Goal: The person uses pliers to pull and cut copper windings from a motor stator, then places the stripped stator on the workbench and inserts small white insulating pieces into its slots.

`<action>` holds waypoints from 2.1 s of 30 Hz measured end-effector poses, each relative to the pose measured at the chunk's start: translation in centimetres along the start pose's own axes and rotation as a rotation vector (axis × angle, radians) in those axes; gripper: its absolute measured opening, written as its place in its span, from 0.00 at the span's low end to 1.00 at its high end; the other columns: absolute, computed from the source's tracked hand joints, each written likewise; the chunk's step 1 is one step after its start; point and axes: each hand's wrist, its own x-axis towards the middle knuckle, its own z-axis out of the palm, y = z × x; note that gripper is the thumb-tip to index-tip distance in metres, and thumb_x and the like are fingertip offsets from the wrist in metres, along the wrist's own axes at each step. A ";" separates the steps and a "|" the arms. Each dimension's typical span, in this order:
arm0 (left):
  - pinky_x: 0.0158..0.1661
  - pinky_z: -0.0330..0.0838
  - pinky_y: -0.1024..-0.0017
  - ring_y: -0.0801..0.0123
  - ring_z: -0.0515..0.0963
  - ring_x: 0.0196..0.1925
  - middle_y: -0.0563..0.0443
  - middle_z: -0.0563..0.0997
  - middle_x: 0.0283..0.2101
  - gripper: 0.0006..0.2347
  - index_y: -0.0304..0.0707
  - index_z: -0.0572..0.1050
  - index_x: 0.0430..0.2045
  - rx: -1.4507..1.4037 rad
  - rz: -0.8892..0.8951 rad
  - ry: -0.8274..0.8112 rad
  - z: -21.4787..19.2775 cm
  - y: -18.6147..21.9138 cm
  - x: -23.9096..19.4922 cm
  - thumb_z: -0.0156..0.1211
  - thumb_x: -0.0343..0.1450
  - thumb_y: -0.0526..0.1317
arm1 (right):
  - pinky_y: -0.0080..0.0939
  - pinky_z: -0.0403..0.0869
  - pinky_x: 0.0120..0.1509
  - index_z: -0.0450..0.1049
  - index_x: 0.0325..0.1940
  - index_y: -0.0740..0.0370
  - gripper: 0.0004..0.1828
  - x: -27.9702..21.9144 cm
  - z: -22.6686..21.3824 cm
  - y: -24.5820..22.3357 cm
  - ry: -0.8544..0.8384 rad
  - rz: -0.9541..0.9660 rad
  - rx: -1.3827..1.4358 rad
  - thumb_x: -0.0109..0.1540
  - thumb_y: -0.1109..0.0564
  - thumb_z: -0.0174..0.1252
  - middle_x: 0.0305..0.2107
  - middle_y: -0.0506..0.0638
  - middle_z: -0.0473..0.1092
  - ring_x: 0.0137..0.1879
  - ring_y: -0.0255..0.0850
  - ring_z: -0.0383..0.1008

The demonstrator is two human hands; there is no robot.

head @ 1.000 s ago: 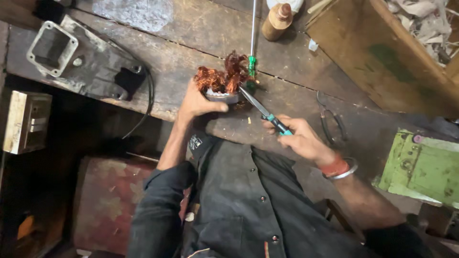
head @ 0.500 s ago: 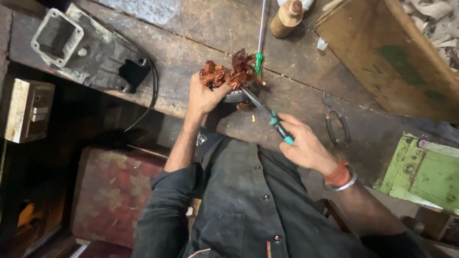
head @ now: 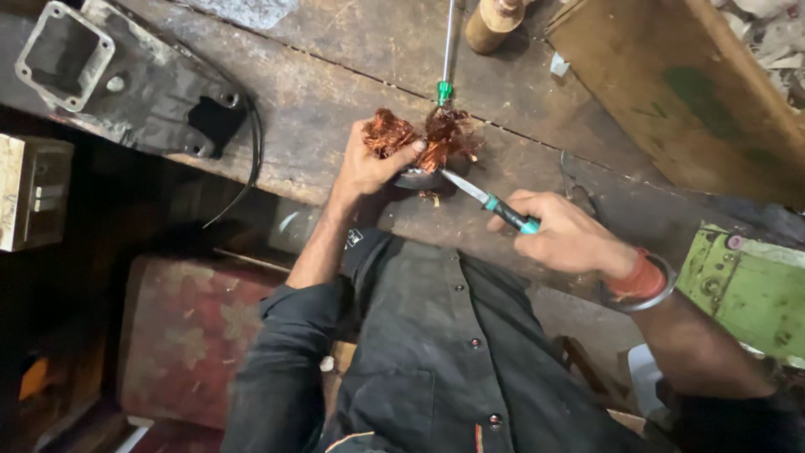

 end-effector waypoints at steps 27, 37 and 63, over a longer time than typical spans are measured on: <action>0.30 0.64 0.72 0.78 0.69 0.29 0.58 0.73 0.27 0.10 0.31 0.76 0.27 -0.207 0.009 0.356 0.2 -5.0 1.1 0.68 0.71 0.40 | 0.32 0.65 0.35 0.69 0.59 0.78 0.37 3.4 9.6 10.1 -0.123 -0.130 1.789 0.44 0.67 0.54 0.63 0.67 0.63 0.45 0.42 0.64; 0.33 0.69 0.75 0.80 0.73 0.31 0.59 0.79 0.27 0.13 0.31 0.78 0.29 -0.182 -0.081 0.154 -0.8 -2.5 -0.1 0.65 0.72 0.45 | 0.53 0.68 0.64 0.75 0.57 0.69 0.29 1.0 1.7 4.4 0.180 -0.274 -0.141 0.51 0.61 0.55 0.58 0.62 0.70 0.63 0.55 0.70; 0.47 0.66 0.62 0.56 0.75 0.48 0.46 0.78 0.49 0.24 0.33 0.77 0.44 0.958 0.577 0.120 0.3 5.5 -2.5 0.71 0.69 0.57 | 0.53 0.72 0.47 0.77 0.30 0.60 0.07 0.6 4.8 -2.4 0.238 0.093 -0.204 0.50 0.60 0.57 0.32 0.58 0.68 0.43 0.57 0.72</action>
